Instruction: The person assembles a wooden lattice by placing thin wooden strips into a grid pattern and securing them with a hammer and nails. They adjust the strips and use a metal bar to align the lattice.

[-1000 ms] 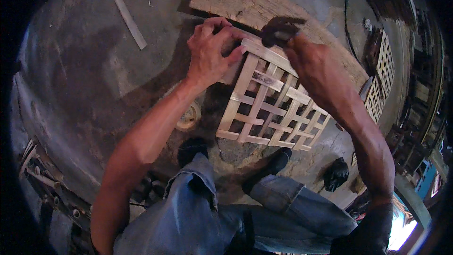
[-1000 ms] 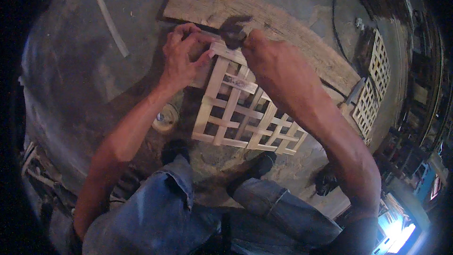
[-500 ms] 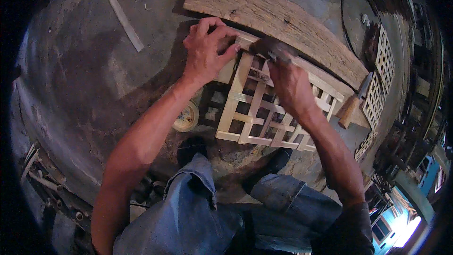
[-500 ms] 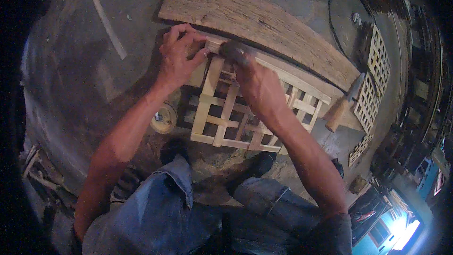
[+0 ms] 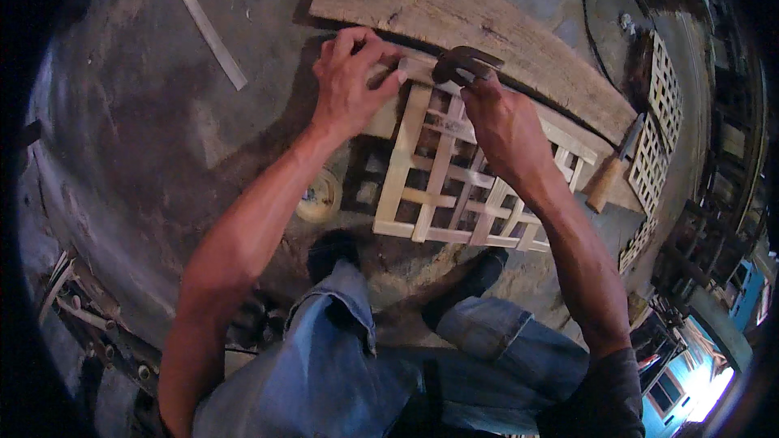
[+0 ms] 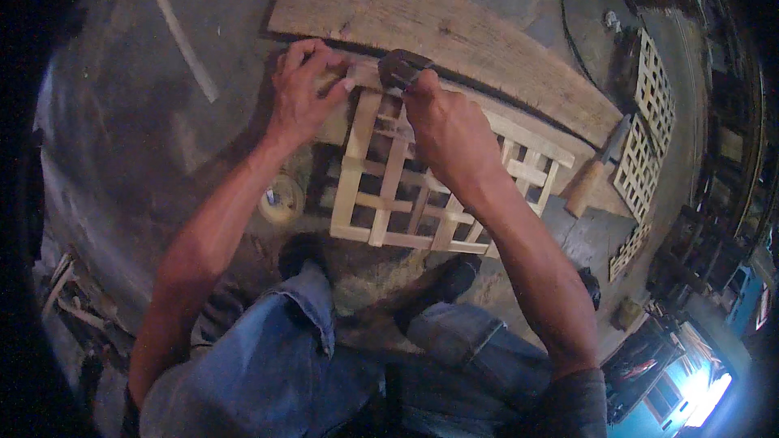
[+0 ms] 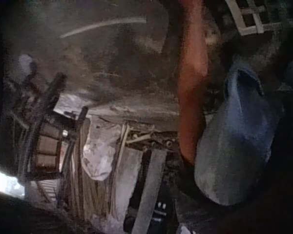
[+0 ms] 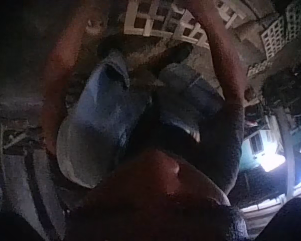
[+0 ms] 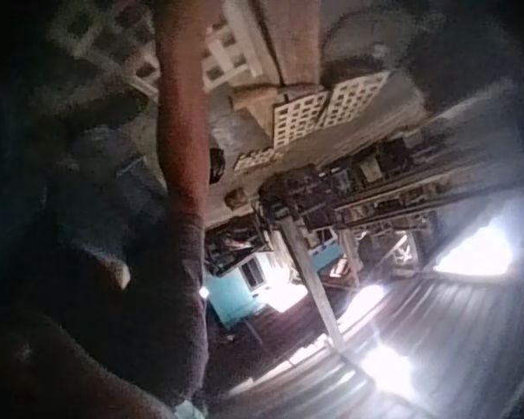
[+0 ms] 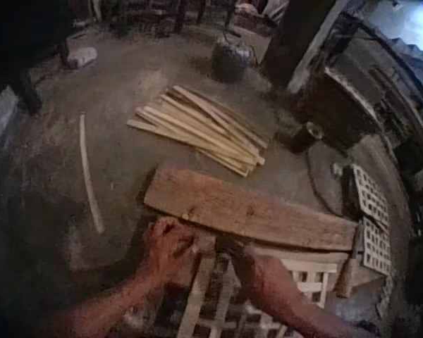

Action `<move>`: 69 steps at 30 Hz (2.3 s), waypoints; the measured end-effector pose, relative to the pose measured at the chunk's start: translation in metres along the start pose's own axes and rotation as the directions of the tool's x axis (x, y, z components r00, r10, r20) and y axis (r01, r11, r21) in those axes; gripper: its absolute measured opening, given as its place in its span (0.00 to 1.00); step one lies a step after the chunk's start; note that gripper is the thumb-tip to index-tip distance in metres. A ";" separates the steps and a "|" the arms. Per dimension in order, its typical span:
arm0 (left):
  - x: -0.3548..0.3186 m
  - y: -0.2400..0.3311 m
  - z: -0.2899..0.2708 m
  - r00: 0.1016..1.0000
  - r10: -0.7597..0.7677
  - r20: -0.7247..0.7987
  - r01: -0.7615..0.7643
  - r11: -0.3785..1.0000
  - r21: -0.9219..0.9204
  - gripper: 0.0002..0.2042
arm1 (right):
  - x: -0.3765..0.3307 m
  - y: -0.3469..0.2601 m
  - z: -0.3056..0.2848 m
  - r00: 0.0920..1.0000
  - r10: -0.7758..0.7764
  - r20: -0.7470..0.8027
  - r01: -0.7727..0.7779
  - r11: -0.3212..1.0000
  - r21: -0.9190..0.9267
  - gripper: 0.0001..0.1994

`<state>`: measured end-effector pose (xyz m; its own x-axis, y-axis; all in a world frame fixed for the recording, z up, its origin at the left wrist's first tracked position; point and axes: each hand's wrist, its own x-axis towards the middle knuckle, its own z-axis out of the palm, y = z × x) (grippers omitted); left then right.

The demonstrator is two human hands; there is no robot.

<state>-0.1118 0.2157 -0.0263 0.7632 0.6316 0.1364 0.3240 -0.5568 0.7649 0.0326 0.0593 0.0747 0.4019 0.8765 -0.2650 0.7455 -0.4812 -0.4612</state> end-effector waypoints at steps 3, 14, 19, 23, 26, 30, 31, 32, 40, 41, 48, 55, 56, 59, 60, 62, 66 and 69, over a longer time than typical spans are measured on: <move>-0.004 0.001 -0.001 0.999 0.043 -0.026 -0.042 0.999 0.031 0.15 | -0.007 -0.013 -0.010 0.989 -0.042 -0.141 0.040 0.999 -0.022 0.10; -0.002 0.001 -0.001 0.998 0.068 -0.018 -0.067 0.997 0.045 0.16 | 0.002 -0.002 -0.006 0.999 -0.027 -0.033 0.025 0.998 -0.058 0.10; -0.006 -0.004 0.002 0.999 0.039 -0.031 -0.040 0.999 -0.033 0.14 | -0.003 -0.015 -0.013 0.998 0.011 -0.055 -0.010 1.000 0.014 0.10; -0.003 -0.003 0.002 0.999 0.044 -0.029 -0.045 0.999 -0.023 0.14 | -0.007 -0.015 -0.003 0.991 -0.040 -0.129 0.045 0.998 0.039 0.10; -0.005 -0.007 0.002 0.999 0.050 -0.021 -0.050 0.998 -0.025 0.14 | -0.003 -0.013 0.002 0.998 -0.024 -0.061 0.022 0.999 -0.038 0.10; -0.006 -0.009 0.005 0.997 0.060 -0.053 -0.063 0.997 -0.046 0.14 | -0.002 -0.019 -0.002 0.995 -0.019 -0.095 0.020 1.000 0.014 0.11; -0.007 -0.009 0.006 0.998 0.053 -0.041 -0.054 0.998 -0.026 0.14 | -0.006 -0.018 0.002 0.993 0.032 -0.114 -0.024 0.997 0.072 0.11; -0.003 -0.010 0.008 0.997 0.062 -0.039 -0.063 0.998 -0.013 0.14 | -0.004 -0.013 0.008 0.998 0.036 -0.050 -0.035 0.999 0.012 0.11; -0.009 -0.003 0.004 0.991 0.124 -0.047 -0.121 0.991 0.062 0.15 | -0.168 0.068 -0.072 0.951 0.297 0.085 -0.289 0.953 -0.095 0.13; -0.009 -0.002 -0.001 0.991 0.129 -0.045 -0.124 0.987 0.100 0.15 | -0.202 0.083 -0.082 0.954 0.287 0.080 -0.279 0.955 -0.102 0.12; -0.005 -0.003 -0.012 0.989 0.139 0.057 -0.149 0.960 0.237 0.19 | -0.400 0.178 0.023 0.690 0.590 -0.420 -0.620 0.781 0.076 0.08; -0.022 0.027 -0.034 0.963 0.203 0.175 -0.252 0.908 0.335 0.27 | -0.422 0.185 0.154 0.299 0.758 -0.580 -0.762 0.555 0.333 0.12; -0.025 0.028 -0.037 0.963 0.192 0.189 -0.248 0.906 0.342 0.27 | -0.421 0.186 0.152 0.350 0.674 -0.651 -0.802 0.575 0.164 0.13; -0.023 0.023 -0.044 0.955 0.203 0.217 -0.278 0.867 0.413 0.27 | -0.372 0.160 0.099 0.389 0.565 -0.728 -0.769 0.634 0.082 0.13; -0.023 0.024 -0.043 0.950 0.219 0.223 -0.299 0.849 0.436 0.27 | -0.353 0.155 0.085 0.371 0.554 -0.745 -0.740 0.661 0.124 0.13; -0.018 0.027 -0.038 0.945 0.210 0.251 -0.303 0.849 0.432 0.27 | -0.313 0.161 0.088 0.507 0.651 -0.565 -0.503 0.756 0.419 0.16; -0.011 0.038 -0.036 0.945 0.185 0.269 -0.301 0.811 0.501 0.27 | -0.260 0.179 0.086 0.687 0.715 -0.128 -0.223 0.376 0.899 0.24; -0.016 0.049 -0.042 0.883 0.380 0.276 -0.469 0.692 0.548 0.26 | -0.257 0.160 0.042 0.713 0.701 0.018 -0.305 0.287 0.908 0.27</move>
<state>-0.1313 0.2006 0.0355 0.9513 0.1972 0.2370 0.1728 -0.9776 0.1201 0.0258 -0.2434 0.0334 0.7994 0.2878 -0.5273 -0.3914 -0.4165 -0.8206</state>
